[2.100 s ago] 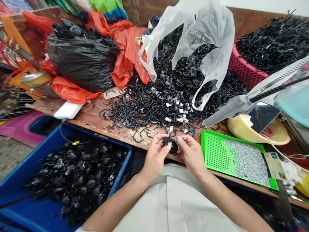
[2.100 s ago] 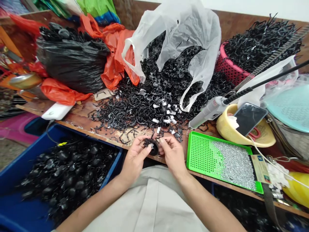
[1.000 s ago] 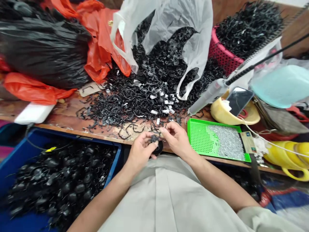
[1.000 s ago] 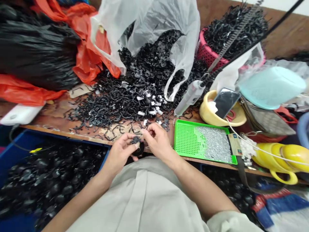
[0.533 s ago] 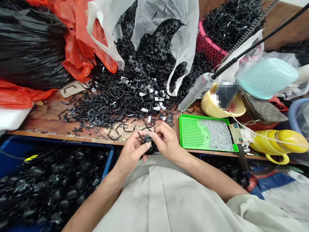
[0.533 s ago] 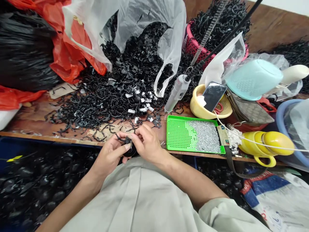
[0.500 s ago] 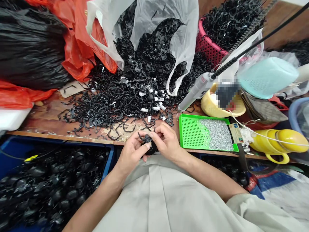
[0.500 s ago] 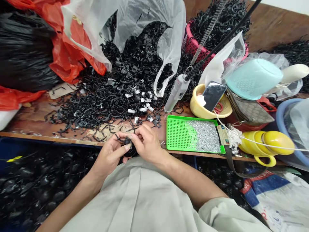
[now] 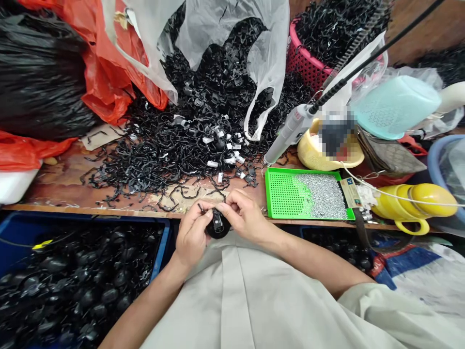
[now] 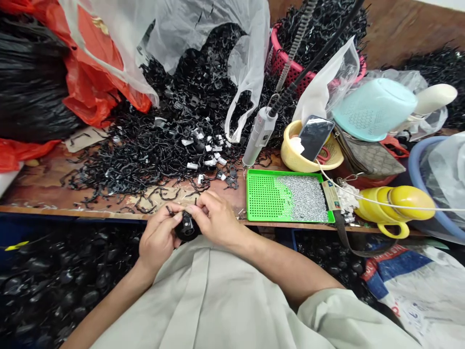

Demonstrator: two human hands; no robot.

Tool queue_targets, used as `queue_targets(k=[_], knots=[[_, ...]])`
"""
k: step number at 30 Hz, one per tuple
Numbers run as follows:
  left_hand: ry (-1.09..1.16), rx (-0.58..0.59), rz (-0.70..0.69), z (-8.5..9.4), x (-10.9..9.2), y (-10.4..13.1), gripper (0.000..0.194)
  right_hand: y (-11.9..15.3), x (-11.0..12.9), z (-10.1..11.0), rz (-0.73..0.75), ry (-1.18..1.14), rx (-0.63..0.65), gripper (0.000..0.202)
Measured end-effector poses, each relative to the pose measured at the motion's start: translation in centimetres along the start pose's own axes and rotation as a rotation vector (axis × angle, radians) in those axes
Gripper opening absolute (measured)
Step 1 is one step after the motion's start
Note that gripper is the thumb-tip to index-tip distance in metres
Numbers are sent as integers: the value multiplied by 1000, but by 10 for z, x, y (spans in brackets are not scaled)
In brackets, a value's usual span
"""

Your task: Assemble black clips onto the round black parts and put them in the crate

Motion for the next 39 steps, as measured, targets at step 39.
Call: queue_targets(k=[39], knots=[[-230, 111, -346, -46, -13, -39, 20, -31, -47, 42, -206, -43, 80, 18]])
Point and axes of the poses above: each hand's wrist, its own y-axis away from the middle knuckle, its own z-axis out of the back of the hand, x = y × z, the point moved 8 cm from there along -y, towards the middle knuckle, and after that the axes turned 9 degrees about -z, right-handed, at the moved point
